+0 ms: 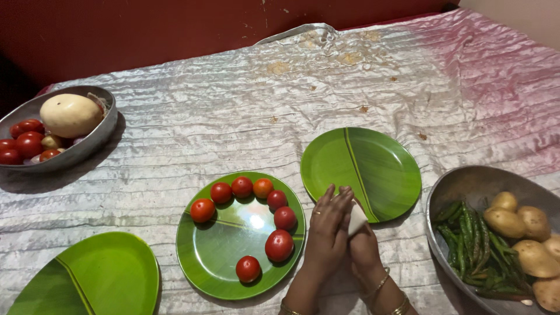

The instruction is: The person cleans and wipes tomatoes, potatoes, and green beans with a cloth and places them on plates.

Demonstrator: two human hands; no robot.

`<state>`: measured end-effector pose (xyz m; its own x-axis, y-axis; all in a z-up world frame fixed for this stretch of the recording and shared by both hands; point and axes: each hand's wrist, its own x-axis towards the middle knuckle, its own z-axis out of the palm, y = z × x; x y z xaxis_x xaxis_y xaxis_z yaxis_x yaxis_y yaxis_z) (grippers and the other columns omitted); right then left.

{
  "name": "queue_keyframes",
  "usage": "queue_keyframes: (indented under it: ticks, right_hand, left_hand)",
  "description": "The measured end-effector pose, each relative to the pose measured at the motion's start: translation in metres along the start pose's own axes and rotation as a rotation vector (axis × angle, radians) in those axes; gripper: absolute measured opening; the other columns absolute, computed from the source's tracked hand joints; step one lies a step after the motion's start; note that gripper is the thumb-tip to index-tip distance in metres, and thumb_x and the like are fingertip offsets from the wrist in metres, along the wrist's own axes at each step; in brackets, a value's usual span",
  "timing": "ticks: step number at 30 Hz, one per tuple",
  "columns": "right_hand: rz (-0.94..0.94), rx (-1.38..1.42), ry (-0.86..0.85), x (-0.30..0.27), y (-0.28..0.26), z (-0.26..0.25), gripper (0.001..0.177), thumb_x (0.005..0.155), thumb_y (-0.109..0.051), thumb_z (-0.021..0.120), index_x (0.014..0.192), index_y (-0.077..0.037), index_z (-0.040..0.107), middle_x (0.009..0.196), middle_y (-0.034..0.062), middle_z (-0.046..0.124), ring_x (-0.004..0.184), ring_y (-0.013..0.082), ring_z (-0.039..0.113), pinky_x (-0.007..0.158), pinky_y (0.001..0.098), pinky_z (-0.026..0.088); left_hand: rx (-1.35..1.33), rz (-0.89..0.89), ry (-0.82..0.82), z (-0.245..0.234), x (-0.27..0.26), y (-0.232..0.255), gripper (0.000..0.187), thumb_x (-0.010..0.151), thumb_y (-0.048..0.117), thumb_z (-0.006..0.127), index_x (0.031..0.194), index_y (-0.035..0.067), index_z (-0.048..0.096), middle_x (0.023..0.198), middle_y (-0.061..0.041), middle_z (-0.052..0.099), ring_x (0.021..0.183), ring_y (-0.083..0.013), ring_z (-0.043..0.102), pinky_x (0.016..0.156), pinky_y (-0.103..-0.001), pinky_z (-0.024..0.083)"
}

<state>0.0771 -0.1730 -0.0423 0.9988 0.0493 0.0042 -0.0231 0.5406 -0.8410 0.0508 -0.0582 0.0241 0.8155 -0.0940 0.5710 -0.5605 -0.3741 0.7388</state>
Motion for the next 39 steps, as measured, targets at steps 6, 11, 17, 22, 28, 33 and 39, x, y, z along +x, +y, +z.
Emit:
queue_keyframes:
  ticks: [6, 11, 17, 22, 28, 33, 39]
  right_hand:
    - [0.076, 0.418, -0.128, -0.014, -0.022, 0.021, 0.063, 0.103, -0.046, 0.043, 0.148, -0.002, 0.045, 0.143, 0.0154, 0.057, 0.131, 0.0267, 0.055, 0.11, 0.0418, 0.044]
    - [0.146, 0.342, -0.041, -0.011, -0.01, 0.014, 0.047, 0.096, -0.026, 0.057, 0.138, -0.005, 0.054, 0.13, 0.0085, 0.065, 0.119, 0.0202, 0.062, 0.103, 0.0392, 0.051]
    - [0.138, 0.141, 0.154, 0.005, 0.032, -0.039, 0.036, 0.107, -0.034, 0.07, 0.121, -0.001, 0.065, 0.101, 0.0015, 0.055, 0.085, 0.0103, 0.051, 0.069, 0.0274, 0.045]
    - [0.195, 0.059, 0.274, -0.006, 0.004, -0.01, 0.055, 0.098, -0.052, 0.059, 0.123, -0.003, 0.064, 0.107, 0.0035, 0.063, 0.09, 0.011, 0.06, 0.073, 0.0271, 0.051]
    - [0.202, -0.004, 0.267, -0.016, -0.031, 0.026, 0.073, 0.095, -0.066, 0.042, 0.13, -0.004, 0.06, 0.114, 0.0088, 0.068, 0.099, 0.0159, 0.067, 0.083, 0.0307, 0.056]
    - [0.14, -0.21, 0.209, -0.01, -0.017, 0.007, 0.082, 0.097, -0.071, 0.029, 0.132, -0.003, 0.059, 0.113, 0.0117, 0.071, 0.099, 0.0202, 0.069, 0.084, 0.0339, 0.056]
    - [0.126, 0.209, 0.084, 0.001, -0.003, -0.002, 0.069, 0.101, -0.063, 0.036, 0.135, -0.004, 0.051, 0.124, 0.011, 0.064, 0.109, 0.0233, 0.064, 0.094, 0.0371, 0.053]
  left_hand:
    - [0.151, -0.033, 0.167, 0.0, 0.001, 0.003, 0.056, 0.095, 0.018, 0.064, 0.148, 0.008, 0.051, 0.155, -0.019, 0.048, 0.147, -0.0388, 0.041, 0.117, -0.051, 0.031]
    - [0.119, -0.136, 0.072, -0.003, 0.005, -0.001, 0.056, 0.092, 0.021, 0.067, 0.146, 0.012, 0.053, 0.151, -0.013, 0.056, 0.148, -0.0372, 0.043, 0.12, -0.05, 0.035]
    - [0.031, -0.056, -0.003, -0.005, 0.003, 0.002, 0.064, 0.087, 0.015, 0.06, 0.15, 0.008, 0.05, 0.154, -0.016, 0.054, 0.149, -0.0402, 0.044, 0.121, -0.05, 0.035]
    - [-0.019, 0.053, -0.066, -0.011, 0.003, 0.002, 0.068, 0.086, 0.02, 0.06, 0.152, 0.005, 0.047, 0.156, -0.017, 0.052, 0.149, -0.0418, 0.044, 0.123, -0.049, 0.035]
    - [-0.06, 0.071, -0.05, -0.009, -0.001, 0.003, 0.061, 0.1, 0.034, 0.057, 0.154, 0.008, 0.049, 0.158, -0.014, 0.055, 0.152, -0.0388, 0.046, 0.126, -0.05, 0.035]
    - [-0.024, 0.008, -0.081, -0.008, -0.001, 0.006, 0.065, 0.099, 0.043, 0.062, 0.152, 0.008, 0.05, 0.155, -0.014, 0.056, 0.152, -0.0388, 0.044, 0.124, -0.05, 0.035]
    - [0.004, 0.031, -0.072, -0.008, 0.001, 0.007, 0.071, 0.093, 0.043, 0.068, 0.152, 0.009, 0.051, 0.153, -0.015, 0.057, 0.151, -0.0412, 0.043, 0.124, -0.051, 0.036]
